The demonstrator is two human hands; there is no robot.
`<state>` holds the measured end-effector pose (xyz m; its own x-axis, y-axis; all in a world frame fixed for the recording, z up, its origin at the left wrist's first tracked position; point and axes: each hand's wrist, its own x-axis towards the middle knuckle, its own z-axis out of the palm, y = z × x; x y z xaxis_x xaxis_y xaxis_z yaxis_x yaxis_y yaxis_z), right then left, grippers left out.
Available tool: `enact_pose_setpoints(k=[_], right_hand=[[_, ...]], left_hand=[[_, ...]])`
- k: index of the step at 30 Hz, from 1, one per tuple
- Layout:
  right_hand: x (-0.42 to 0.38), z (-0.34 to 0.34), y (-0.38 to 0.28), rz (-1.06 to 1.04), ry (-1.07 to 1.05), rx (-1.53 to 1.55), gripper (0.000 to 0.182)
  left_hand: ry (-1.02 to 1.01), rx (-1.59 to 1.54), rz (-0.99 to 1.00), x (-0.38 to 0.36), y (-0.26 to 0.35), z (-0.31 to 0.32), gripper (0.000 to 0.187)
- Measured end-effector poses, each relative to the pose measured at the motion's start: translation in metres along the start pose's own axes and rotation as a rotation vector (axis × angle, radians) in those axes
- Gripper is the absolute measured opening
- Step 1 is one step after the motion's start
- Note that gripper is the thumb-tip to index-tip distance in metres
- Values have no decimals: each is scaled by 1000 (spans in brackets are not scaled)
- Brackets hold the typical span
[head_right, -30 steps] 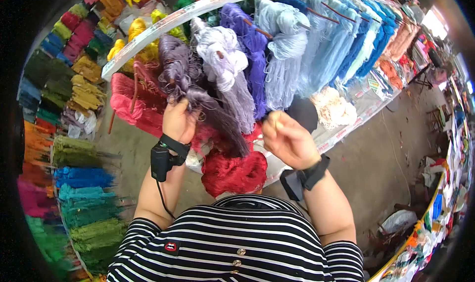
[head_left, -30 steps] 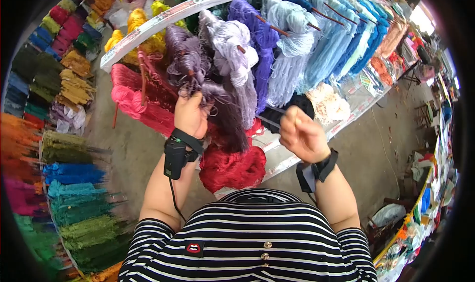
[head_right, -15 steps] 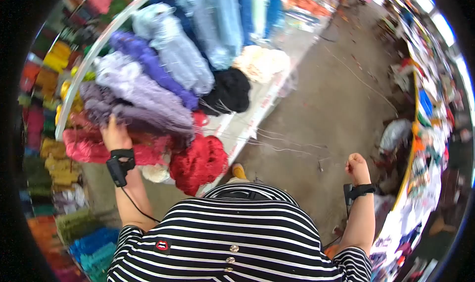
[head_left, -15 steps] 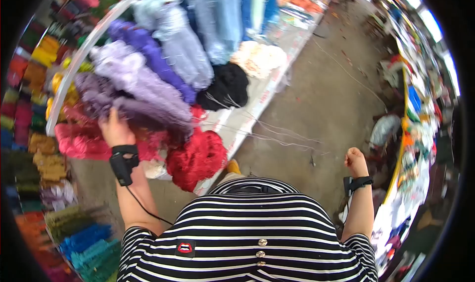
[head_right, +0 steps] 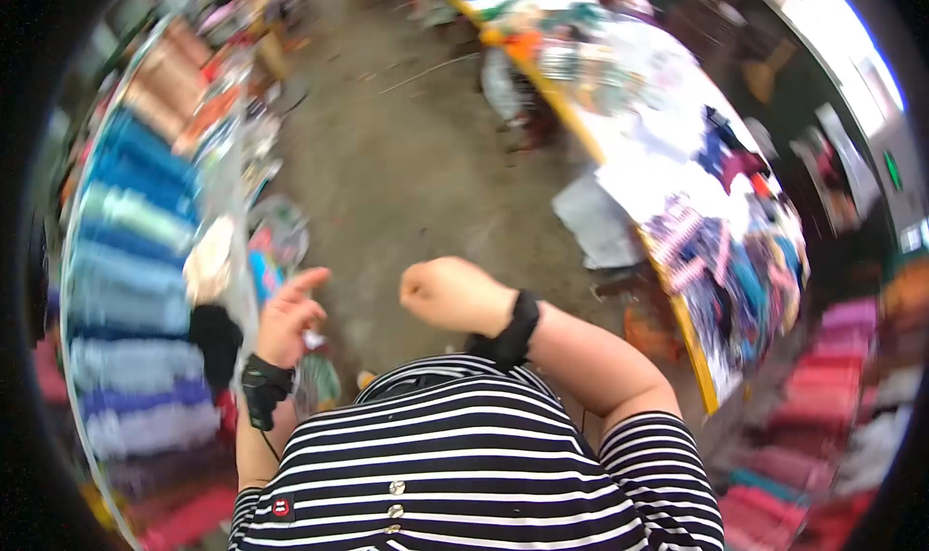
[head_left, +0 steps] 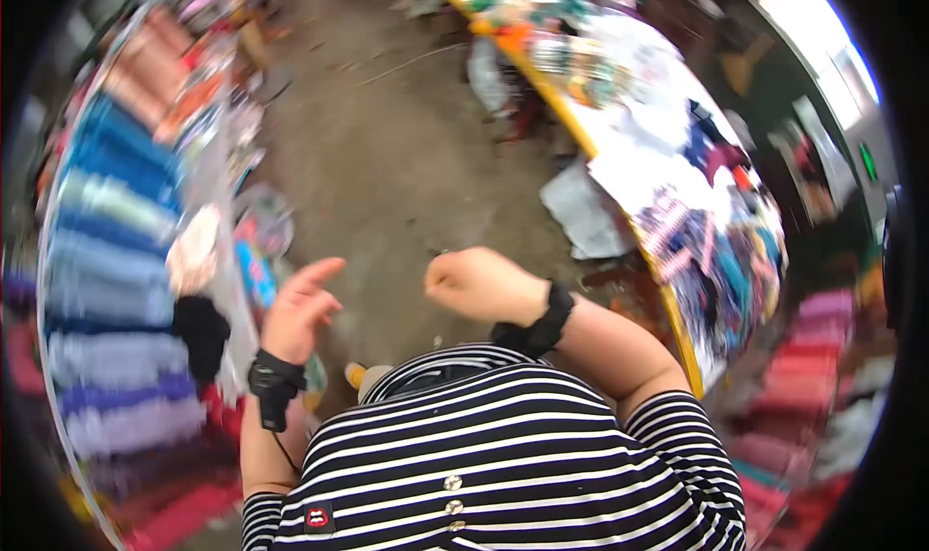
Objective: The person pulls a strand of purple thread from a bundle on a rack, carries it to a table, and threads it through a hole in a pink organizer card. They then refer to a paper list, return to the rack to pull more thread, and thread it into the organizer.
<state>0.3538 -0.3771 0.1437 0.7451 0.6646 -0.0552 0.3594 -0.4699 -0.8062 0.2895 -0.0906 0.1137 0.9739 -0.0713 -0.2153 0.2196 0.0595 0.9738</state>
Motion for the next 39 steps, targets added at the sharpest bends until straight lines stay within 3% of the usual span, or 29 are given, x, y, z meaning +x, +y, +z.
enact_pose_setpoints(k=[3,6,8,14,16,18,20,23,26,27,30,31,34,35,36,39], right_hand=[[-53,-33,25,68,155,-115,16],[-98,-70,49,193,320,-67,16],[-127,-86,71,238,431,-16,16],[-182,-123,113,558,638,414,14],[-192,-124,144,489,796,475,11],[-200,-138,164,579,868,571,11],[-203,-153,189,755,820,428,8],[-188,-187,228,584,766,3,4],[-154,-231,255,484,871,-27,3],[-147,-243,266,477,848,48,2],[-130,-266,305,369,843,743,3],[-130,-271,321,343,798,760,6],[-124,-279,342,248,1071,1308,7],[-127,-278,353,182,1179,1382,10],[-130,-283,356,246,1311,1410,11],[-173,-276,378,416,1526,1388,8]], left_hand=[[-589,93,-187,62,2,120,55],[-795,207,-258,95,5,210,31],[-859,247,-254,118,-4,245,17],[-988,163,-363,181,-9,328,17],[-1026,126,-371,208,-12,353,18],[-1053,87,-369,241,-16,375,19],[-1056,96,-407,276,-22,395,18],[-1069,118,-447,332,-31,424,18],[-1056,93,-467,390,-54,444,19],[-1087,71,-483,406,-61,451,19],[-1211,-57,-458,435,-80,477,20],[-1273,-41,-548,440,-82,490,22],[-1375,-106,-883,446,-101,520,28],[-1434,-83,-927,446,-119,528,27],[-1499,-78,-1001,451,-127,534,25],[-1473,56,-926,458,-155,548,23]])
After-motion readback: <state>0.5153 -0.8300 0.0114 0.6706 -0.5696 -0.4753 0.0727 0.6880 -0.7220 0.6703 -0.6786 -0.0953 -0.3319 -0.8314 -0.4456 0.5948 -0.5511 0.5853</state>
